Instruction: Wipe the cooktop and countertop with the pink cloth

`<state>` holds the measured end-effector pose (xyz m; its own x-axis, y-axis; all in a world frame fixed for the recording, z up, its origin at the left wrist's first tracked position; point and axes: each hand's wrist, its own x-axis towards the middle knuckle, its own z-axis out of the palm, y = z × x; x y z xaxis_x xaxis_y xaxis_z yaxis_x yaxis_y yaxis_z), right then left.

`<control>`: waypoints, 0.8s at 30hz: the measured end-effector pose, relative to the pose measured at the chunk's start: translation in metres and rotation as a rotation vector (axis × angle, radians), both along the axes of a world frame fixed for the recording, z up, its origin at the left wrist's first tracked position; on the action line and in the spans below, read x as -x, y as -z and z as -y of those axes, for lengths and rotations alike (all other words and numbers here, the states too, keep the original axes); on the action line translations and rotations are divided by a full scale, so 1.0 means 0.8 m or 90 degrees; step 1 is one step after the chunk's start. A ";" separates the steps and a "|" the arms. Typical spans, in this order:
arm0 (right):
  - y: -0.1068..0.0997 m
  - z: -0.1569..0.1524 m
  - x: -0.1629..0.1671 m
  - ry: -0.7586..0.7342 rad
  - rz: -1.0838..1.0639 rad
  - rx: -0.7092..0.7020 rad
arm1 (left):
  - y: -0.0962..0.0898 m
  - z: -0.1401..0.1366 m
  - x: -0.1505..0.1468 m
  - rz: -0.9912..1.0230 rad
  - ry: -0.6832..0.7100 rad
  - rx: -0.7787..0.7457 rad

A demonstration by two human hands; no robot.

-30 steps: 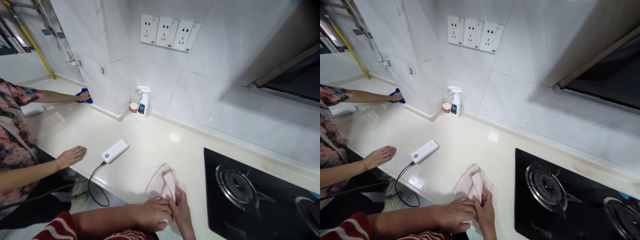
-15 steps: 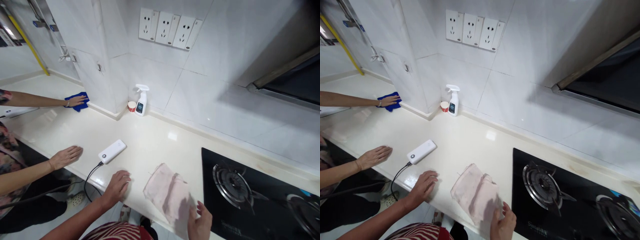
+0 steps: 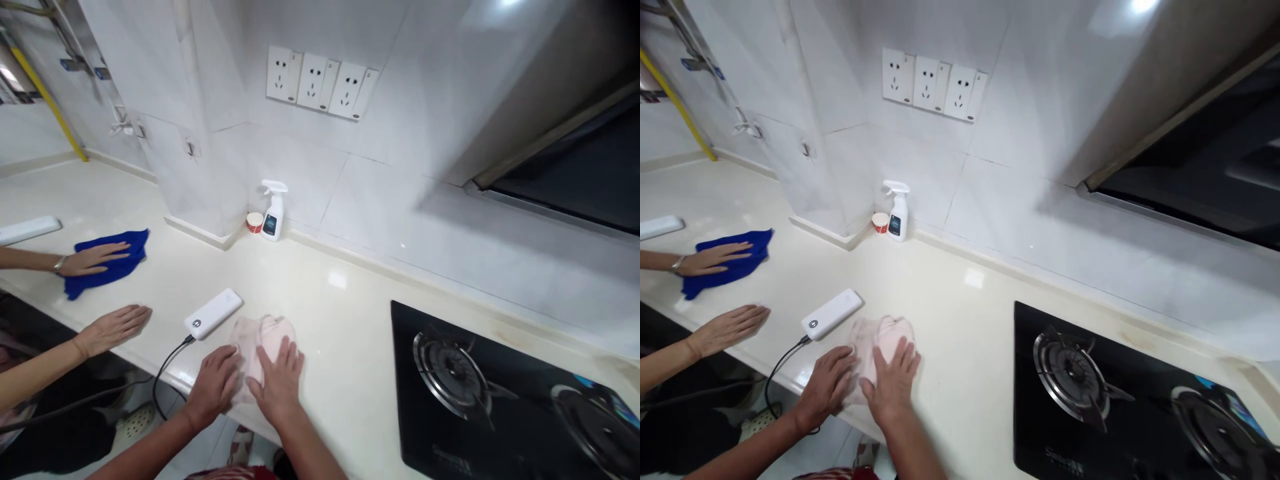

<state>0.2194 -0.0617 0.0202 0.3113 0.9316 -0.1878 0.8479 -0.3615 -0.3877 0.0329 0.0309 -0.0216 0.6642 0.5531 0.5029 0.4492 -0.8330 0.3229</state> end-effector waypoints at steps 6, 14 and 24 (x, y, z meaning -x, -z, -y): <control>0.005 0.050 -0.007 0.017 0.006 -0.087 | -0.001 -0.005 -0.001 0.014 -0.044 0.012; 0.077 0.250 -0.094 0.450 0.235 -0.079 | 0.000 -0.008 -0.009 -0.049 -0.011 -0.009; 0.088 0.209 -0.135 0.391 0.294 -0.077 | 0.005 -0.004 -0.010 -0.101 -0.047 -0.019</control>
<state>0.3273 -0.2292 -0.0505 0.8005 0.5720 0.1788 0.5940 -0.7968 -0.1105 0.0411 0.0340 -0.0253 0.6943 0.5902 0.4118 0.5532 -0.8037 0.2192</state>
